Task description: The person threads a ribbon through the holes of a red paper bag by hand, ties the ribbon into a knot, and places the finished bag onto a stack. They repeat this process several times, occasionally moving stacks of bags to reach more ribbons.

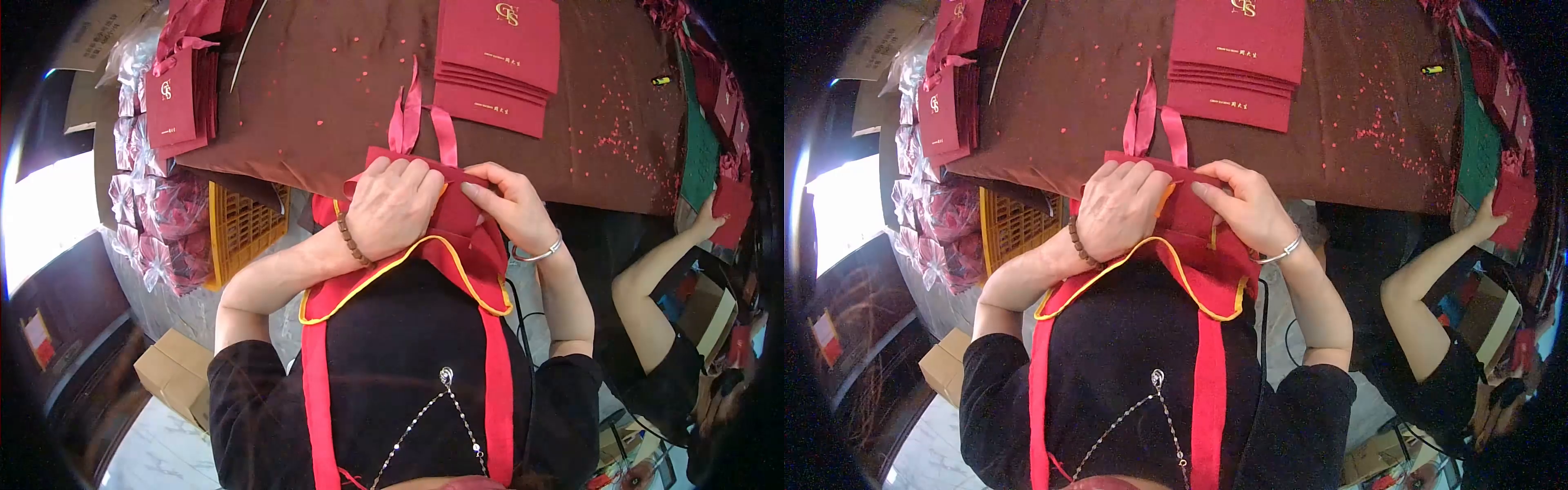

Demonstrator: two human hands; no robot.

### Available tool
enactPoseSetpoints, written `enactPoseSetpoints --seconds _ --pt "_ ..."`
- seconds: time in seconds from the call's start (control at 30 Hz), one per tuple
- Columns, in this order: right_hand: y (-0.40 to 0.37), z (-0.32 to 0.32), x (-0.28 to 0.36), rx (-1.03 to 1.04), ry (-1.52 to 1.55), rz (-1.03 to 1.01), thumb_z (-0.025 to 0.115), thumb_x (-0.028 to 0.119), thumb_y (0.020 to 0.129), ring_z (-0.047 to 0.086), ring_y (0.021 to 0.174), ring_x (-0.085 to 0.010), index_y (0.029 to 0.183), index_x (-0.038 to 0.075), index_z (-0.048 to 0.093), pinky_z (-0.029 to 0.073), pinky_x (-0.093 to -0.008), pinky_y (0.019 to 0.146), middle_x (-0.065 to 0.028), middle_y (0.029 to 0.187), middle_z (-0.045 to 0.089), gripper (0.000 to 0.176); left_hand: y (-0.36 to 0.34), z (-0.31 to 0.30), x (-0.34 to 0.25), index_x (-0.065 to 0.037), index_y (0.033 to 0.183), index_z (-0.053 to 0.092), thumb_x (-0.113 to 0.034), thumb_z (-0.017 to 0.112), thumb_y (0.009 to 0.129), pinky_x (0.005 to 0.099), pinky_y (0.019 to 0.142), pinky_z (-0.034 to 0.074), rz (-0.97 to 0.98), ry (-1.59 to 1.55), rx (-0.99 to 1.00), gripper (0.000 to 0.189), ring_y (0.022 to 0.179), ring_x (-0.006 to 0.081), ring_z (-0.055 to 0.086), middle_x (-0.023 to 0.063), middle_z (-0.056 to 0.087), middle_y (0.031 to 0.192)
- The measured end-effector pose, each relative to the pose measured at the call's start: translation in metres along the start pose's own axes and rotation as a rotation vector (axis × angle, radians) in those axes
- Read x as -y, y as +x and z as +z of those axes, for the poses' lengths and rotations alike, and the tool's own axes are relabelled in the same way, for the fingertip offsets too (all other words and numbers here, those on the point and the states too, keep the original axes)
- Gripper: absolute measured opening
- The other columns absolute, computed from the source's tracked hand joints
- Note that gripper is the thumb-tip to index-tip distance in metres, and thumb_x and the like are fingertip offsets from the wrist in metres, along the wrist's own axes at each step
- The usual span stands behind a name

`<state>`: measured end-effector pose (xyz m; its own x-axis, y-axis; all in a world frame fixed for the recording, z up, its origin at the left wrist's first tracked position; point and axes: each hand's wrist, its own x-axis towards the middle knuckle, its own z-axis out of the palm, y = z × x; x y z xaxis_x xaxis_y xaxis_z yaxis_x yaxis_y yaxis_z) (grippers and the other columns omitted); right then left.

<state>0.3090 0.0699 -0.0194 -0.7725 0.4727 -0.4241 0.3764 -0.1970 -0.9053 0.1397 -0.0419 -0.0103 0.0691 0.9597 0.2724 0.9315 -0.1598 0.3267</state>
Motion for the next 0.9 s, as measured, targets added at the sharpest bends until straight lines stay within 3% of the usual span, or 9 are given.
enactPoseSetpoints --seconds 0.37,0.9 --pt "-0.001 0.002 -0.002 0.009 0.169 0.011 0.061 0.013 0.087 0.053 0.065 -0.0041 0.106 0.0 0.062 0.045 -0.0196 0.056 0.0007 0.089 0.06 0.023 0.004 -0.002 -0.001 -0.01 0.069 0.05 -0.012 0.058 0.071 0.0343 0.057 0.038 -0.006 -0.013 0.073 0.009 0.057 0.0203 0.054 0.0052 0.05 0.062" --pt "0.001 0.003 -0.007 -0.001 0.251 0.03 0.059 0.012 0.088 0.054 0.073 -0.0031 0.104 0.0 0.06 0.045 -0.0191 0.064 0.0012 0.087 0.061 0.02 0.01 -0.004 0.003 -0.005 0.074 0.053 -0.013 0.058 0.076 0.0398 0.06 0.044 -0.124 -0.144 0.234 0.009 0.064 0.0298 0.059 0.0113 0.057 0.067"
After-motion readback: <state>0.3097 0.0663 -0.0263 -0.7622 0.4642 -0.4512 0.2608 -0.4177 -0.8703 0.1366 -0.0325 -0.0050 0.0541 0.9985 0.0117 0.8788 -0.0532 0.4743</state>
